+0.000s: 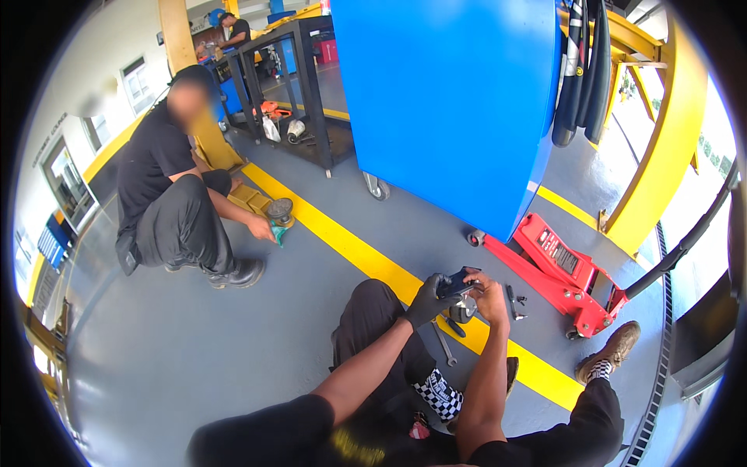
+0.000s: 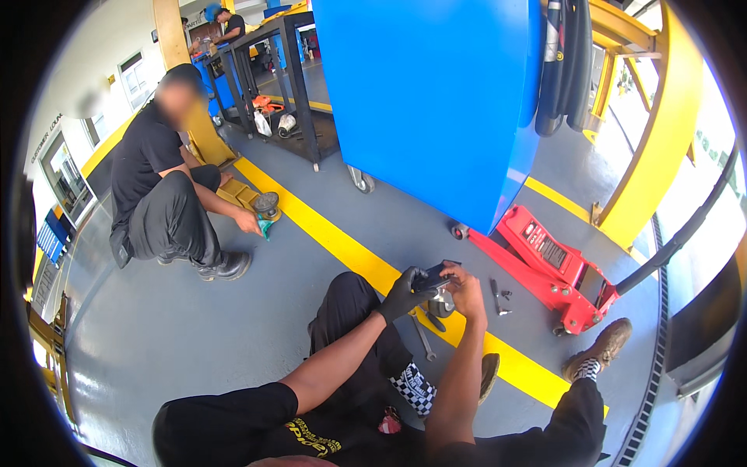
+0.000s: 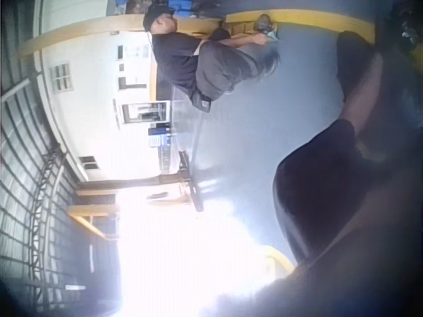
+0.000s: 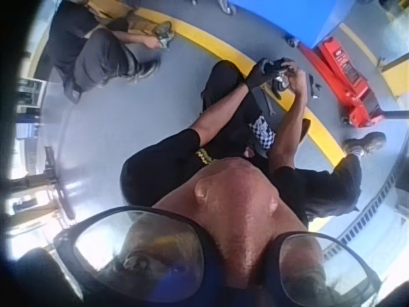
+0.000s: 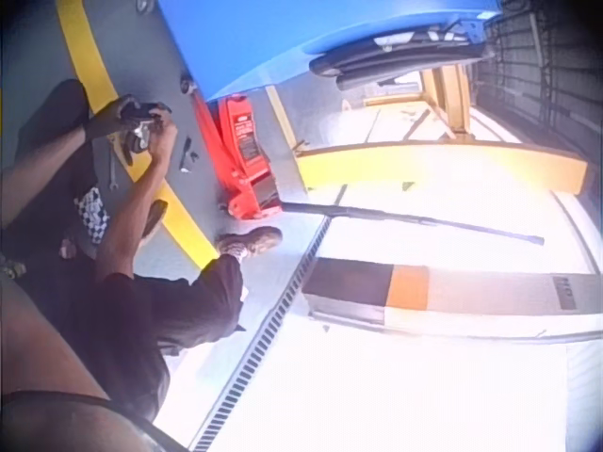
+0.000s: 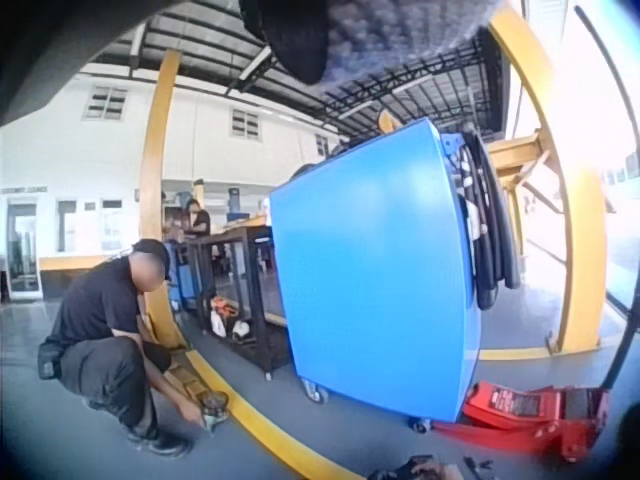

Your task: The person sits on the floor and uses a wrench to loosen and remove a caster wheel from a blue rolling cart. They then reattach the wheel and tighten it back in place.

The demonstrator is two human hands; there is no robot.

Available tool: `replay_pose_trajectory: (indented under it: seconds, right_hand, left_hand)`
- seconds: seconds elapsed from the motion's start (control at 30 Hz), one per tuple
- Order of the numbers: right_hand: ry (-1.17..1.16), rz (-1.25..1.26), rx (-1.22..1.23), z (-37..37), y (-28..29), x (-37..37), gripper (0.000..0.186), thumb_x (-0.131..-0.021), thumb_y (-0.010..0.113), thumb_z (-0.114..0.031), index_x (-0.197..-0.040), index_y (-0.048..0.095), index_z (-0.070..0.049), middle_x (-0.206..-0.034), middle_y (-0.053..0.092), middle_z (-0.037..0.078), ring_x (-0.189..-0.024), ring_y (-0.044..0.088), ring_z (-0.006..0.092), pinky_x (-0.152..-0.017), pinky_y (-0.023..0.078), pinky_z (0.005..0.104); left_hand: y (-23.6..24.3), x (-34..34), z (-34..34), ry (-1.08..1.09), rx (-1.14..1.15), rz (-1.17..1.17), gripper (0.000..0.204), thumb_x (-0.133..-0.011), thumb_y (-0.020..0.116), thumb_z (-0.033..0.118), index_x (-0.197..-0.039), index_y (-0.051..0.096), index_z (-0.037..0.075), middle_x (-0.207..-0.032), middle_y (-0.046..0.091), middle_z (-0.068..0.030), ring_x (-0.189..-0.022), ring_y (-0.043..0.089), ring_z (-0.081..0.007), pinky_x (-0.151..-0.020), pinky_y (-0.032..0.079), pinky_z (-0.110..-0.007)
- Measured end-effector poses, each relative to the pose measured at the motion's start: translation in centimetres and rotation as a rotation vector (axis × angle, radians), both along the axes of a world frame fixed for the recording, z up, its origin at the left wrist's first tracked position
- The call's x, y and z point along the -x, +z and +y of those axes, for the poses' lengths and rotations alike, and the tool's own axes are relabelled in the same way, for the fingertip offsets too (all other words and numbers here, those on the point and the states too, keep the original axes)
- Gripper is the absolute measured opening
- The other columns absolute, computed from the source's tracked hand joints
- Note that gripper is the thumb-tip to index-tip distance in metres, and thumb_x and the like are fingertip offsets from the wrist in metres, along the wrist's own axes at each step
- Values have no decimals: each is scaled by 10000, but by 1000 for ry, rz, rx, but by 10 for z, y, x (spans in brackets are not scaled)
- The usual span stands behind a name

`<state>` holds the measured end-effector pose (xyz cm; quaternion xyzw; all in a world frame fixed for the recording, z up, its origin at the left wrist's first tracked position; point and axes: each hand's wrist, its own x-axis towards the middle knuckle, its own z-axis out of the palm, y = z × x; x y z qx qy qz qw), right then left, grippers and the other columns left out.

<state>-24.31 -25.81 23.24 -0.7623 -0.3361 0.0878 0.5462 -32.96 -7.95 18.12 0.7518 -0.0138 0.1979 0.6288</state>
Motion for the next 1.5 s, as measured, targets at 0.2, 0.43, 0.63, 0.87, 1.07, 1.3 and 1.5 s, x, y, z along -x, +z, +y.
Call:
replay_pose_trajectory:
  seconds: [0.2,0.43,0.63,0.87,1.07,1.3,1.5]
  right_hand:
    - [-108,-52,39,-1,2,36,399,-713,595,188,-1017,719,-40,-927,728,92,-817,675,142,-706,531,300]
    - [-115,-151,38,-8,7,28,426,-674,564,161,-1022,722,-28,-875,724,100,-796,668,148,-743,527,298]
    - [-101,131,-18,-9,1,21,291,-821,636,21,-1104,691,-14,-874,716,114,-760,644,138,-681,508,300]
    - [-427,110,225,4,1,6,292,-803,746,-230,-944,743,26,-851,712,257,-869,724,359,-783,548,414]
    - [-507,129,117,-5,-11,0,279,-796,722,-200,-943,742,36,-868,710,270,-868,722,363,-794,545,416]
    - [-554,133,237,-41,33,-27,308,-760,747,-201,-958,750,35,-885,713,273,-879,723,346,-829,543,404]
    - [-607,146,576,-91,23,-38,283,-716,758,-190,-925,768,0,-851,713,246,-830,713,365,-799,552,412]
  left_hand:
    - [6,35,-8,174,-309,94,596,-747,832,388,-1124,541,30,-1093,634,-202,-1017,644,-360,-874,504,-436]
    - [31,34,-23,185,-482,109,608,-737,817,391,-1143,510,59,-1104,605,-213,-1029,622,-402,-868,500,-469]
    - [27,32,-29,168,-570,138,633,-735,819,385,-1167,484,67,-1093,593,-203,-1002,626,-402,-832,509,-480]
    - [18,14,-40,221,-691,-53,621,-743,832,408,-1120,475,68,-1071,560,-185,-925,624,-402,-742,512,-503]
    - [14,-3,-48,207,-701,-319,544,-810,811,285,-1161,486,26,-1110,558,-153,-944,636,-306,-765,531,-458]
    - [1,-28,-35,-139,-47,-43,341,-990,613,143,-1284,507,7,-1214,600,-94,-1045,600,-117,-867,515,-279]
    - [-48,-52,-6,50,144,159,250,-991,615,205,-1137,599,3,-833,665,-38,-693,594,-82,-659,495,-259]
